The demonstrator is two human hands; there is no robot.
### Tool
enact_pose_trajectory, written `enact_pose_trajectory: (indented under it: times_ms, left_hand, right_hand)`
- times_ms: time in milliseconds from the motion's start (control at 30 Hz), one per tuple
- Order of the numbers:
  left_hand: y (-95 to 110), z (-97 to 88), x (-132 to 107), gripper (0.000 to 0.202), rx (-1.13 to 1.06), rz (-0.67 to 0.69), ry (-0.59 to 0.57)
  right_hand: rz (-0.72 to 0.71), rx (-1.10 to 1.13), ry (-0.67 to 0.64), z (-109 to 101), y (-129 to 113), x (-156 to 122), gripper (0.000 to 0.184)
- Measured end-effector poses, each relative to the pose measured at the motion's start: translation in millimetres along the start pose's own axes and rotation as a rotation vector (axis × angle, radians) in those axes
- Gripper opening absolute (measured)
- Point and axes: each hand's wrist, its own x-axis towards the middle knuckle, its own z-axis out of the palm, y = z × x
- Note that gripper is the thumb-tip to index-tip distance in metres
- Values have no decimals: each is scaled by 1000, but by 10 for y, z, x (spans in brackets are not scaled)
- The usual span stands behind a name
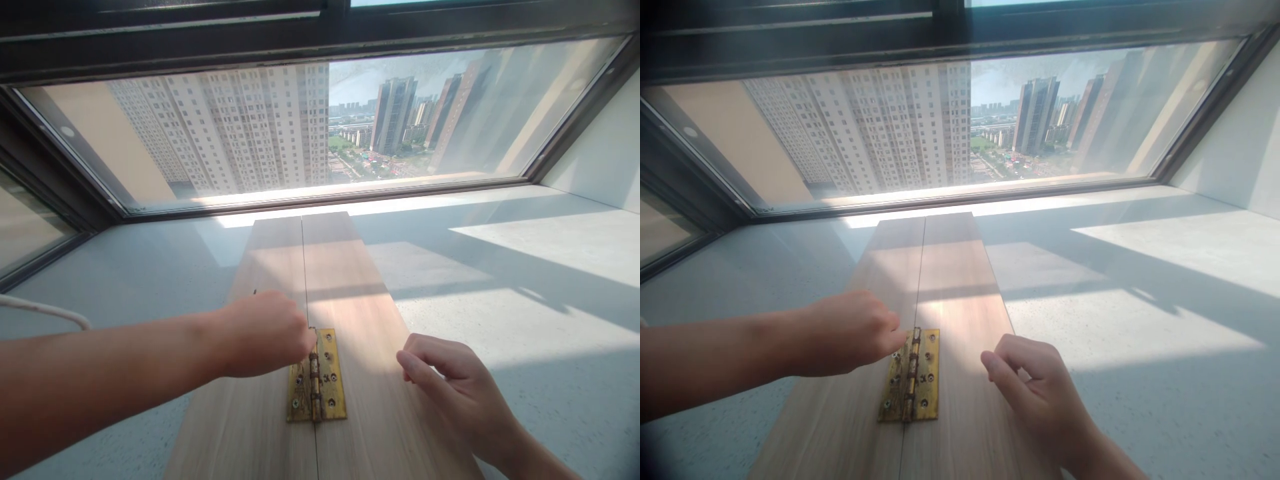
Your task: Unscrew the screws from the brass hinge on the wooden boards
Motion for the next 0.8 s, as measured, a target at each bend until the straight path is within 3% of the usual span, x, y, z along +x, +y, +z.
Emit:
enact_pose_trajectory:
  times_ms: [200, 300, 367, 467, 700, 800]
  left_hand:
    - [-38, 83, 21, 16, -545, -607, -15]
    - [-50, 85, 13, 11, -668, -725, -70]
    - [-46, 47, 5, 6, -651, -688, -101]
    - [-30, -22, -17, 23, -551, -523, -94]
    - [-53, 31, -106, 19, -46, 20, 59]
    - [-84, 75, -113, 20, 91, 151, 126]
  right_hand:
    - [13, 7, -2, 23, 4, 3, 41]
    - [18, 13, -13, 24, 9, -11, 41]
    - [21, 19, -17, 20, 11, -24, 40]
    - [18, 25, -20, 15, 12, -35, 40]
    - [6, 28, -20, -2, 7, -33, 39]
    - [-1, 24, -25, -5, 7, -31, 39]
